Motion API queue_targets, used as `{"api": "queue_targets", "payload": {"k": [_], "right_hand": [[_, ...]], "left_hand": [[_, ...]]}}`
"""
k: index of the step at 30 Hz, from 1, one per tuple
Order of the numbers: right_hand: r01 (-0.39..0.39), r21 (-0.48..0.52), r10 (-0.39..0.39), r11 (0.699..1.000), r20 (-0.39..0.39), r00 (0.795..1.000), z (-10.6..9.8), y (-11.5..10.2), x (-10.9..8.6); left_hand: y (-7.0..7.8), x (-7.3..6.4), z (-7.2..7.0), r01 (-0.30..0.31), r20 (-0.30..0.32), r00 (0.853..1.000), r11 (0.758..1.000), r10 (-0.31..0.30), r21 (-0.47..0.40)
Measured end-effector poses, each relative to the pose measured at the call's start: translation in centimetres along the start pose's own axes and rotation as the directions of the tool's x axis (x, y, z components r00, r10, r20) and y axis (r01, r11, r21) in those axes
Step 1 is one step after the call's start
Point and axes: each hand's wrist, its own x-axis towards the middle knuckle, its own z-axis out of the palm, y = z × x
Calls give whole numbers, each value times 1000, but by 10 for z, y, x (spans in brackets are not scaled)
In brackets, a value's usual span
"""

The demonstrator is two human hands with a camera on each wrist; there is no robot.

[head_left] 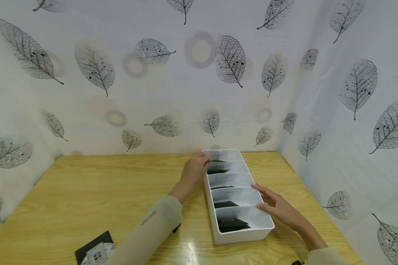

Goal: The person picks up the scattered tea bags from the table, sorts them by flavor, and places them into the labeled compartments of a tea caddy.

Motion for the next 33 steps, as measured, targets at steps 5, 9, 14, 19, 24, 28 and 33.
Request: {"api": "queue_targets", "payload": {"k": [5,9,14,19,24,28,33], "right_hand": [[6,-5,-6,1000,-3,1000,0,0,0],[5,-11,-5,1000,0,1000,0,0,1],[-5,-10,5,1000,1,1000,0,0,2],[-14,-4,14,1000,7,1000,0,0,2],[-21,6,21,1000,12,1000,0,-2,1],[-18,2,18,1000,11,1000,0,-3,0],[-28,-4,28,1000,3,1000,0,-2,0]], "left_hand": [[-3,0,1,-43,-4,999,993,44,110],[-2,3,-2,-66,124,991,978,42,197],[2,8,-5,-67,306,952,956,-25,287],[1,10,-4,-27,359,931,966,-68,255],[0,8,-9,85,367,922,990,-121,114],[-3,6,-18,166,378,914,986,-149,-12],[-6,2,-35,262,402,899,949,-174,-175]]}}
